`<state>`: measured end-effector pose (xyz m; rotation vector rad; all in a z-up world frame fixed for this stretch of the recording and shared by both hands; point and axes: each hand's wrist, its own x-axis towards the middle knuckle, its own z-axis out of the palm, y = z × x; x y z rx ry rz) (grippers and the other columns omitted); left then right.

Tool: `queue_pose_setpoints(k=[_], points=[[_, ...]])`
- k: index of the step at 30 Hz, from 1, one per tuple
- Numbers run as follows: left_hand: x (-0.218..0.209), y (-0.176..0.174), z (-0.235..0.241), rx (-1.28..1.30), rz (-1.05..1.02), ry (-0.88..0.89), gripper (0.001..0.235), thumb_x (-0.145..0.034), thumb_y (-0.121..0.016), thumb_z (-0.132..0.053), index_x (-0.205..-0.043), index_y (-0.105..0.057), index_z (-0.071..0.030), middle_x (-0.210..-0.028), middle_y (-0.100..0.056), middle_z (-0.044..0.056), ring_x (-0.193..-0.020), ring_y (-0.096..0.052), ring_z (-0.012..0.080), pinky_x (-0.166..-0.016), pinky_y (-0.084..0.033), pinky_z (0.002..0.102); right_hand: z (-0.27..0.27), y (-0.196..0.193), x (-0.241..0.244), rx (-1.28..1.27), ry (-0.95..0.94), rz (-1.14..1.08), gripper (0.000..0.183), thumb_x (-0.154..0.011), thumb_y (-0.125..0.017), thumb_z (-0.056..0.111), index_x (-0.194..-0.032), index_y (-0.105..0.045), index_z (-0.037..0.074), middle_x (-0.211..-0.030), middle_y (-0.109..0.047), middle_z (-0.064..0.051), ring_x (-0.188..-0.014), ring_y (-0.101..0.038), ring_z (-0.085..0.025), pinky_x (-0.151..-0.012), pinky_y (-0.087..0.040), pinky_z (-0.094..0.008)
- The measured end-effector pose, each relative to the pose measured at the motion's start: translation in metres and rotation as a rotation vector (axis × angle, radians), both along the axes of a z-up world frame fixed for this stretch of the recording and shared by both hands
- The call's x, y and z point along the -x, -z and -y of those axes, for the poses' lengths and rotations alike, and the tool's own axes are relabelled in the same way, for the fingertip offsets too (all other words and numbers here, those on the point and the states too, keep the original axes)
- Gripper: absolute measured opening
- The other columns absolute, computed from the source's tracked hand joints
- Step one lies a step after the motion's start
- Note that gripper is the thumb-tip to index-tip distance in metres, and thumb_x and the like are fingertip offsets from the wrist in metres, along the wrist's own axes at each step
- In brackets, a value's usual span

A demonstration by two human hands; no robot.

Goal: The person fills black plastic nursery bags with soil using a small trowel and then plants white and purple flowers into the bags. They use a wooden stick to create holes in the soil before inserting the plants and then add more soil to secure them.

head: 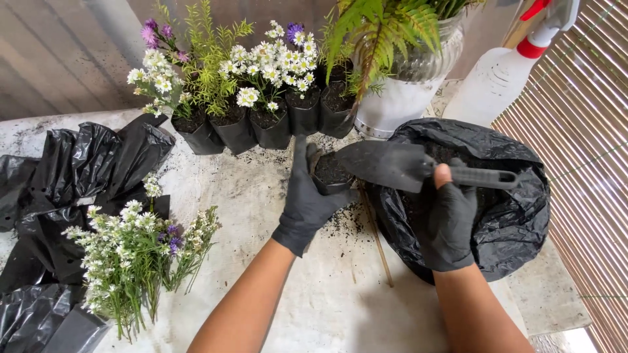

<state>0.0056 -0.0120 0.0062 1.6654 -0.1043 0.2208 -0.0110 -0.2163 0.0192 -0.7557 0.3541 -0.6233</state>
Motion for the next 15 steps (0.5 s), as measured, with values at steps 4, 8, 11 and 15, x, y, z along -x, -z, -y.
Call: queue_pose_setpoints(k=[4, 8, 11, 15], points=[[-0.015, 0.026, 0.0, 0.004, -0.004, 0.048, 0.139, -0.054, -0.102, -0.018, -0.163, -0.017, -0.012, -0.133, -0.064, 0.015, -0.126, -0.064, 0.0357, -0.113, -0.051, 0.048, -0.001, 0.0, 0.004, 0.085, -0.075, -0.099, 0.043, -0.092, -0.08, 0.008, -0.131, -0.061, 0.004, -0.106, -0.069, -0.016, -0.105, -0.074, -0.04, -0.088, -0.067, -0.054], [-0.022, 0.035, -0.003, 0.524, -0.069, 0.22, 0.125, -0.063, -0.09, 0.008, -0.164, -0.018, -0.013, -0.133, -0.065, 0.019, -0.118, -0.067, 0.0379, -0.102, -0.062, 0.048, 0.007, 0.008, -0.001, 0.166, -0.128, -0.046, 0.048, -0.097, -0.077, 0.012, -0.139, -0.054, 0.002, -0.12, -0.065, -0.017, -0.12, -0.067, -0.042, -0.098, -0.063, -0.057], [-0.019, 0.032, -0.002, 0.556, -0.1, 0.259, 0.118, -0.065, -0.089, 0.003, -0.162, -0.023, -0.012, -0.134, -0.064, 0.02, -0.118, -0.067, 0.0373, -0.103, -0.062, 0.048, -0.01, 0.002, 0.003, 0.165, -0.1, -0.041, 0.044, -0.095, -0.078, 0.007, -0.133, -0.058, 0.003, -0.113, -0.066, -0.016, -0.112, -0.071, -0.041, -0.094, -0.065, -0.056], [-0.02, 0.032, -0.002, 0.411, -0.1, 0.297, 0.112, -0.059, -0.096, -0.01, -0.156, -0.041, -0.014, -0.135, -0.066, 0.018, -0.122, -0.065, 0.033, -0.106, -0.059, 0.048, 0.023, 0.0, -0.005, 0.286, 0.045, 0.085, 0.035, -0.096, -0.083, 0.009, -0.126, -0.068, 0.017, -0.113, -0.072, -0.009, -0.108, -0.078, -0.032, -0.096, -0.07, -0.049]])
